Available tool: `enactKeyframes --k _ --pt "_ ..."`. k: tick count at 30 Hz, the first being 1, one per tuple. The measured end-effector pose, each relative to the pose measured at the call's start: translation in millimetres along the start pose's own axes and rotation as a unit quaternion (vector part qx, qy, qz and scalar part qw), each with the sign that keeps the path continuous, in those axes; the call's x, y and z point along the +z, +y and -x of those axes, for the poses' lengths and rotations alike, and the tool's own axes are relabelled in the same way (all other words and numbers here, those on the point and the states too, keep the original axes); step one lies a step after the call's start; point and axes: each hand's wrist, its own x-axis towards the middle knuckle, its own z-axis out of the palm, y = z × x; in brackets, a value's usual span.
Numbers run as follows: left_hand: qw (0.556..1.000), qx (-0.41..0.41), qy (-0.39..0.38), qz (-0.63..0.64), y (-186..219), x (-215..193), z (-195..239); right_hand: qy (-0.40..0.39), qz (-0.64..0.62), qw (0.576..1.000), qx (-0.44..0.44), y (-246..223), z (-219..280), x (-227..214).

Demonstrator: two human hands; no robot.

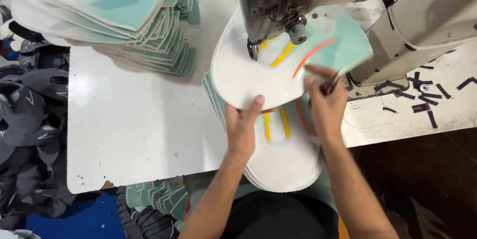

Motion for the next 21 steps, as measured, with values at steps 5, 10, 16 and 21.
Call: enactKeyframes --k 5,10,16,21 --pt "0.999 0.027 -0.029 0.019 -7.9 -8.7 -0.4 -0.103 0.113 0.988 -0.032 1.0 64.4 -17.5" --pt "0.997 0.012 -0.056 0.053 -3.0 -9.3 -4.6 -0.086 0.191 0.968 -0.141 -47.6 45.7 -44.4" --pt "0.992 -0.018 -0.031 0.122 -10.3 -11.6 -24.7 -0.116 0.339 0.905 -0.230 -64.6 -3.8 -41.5" --pt "0.985 -0.041 -0.037 0.166 3.2 -7.7 -14.3 -0.083 0.379 0.896 -0.216 -54.5 28.7 -31.1"
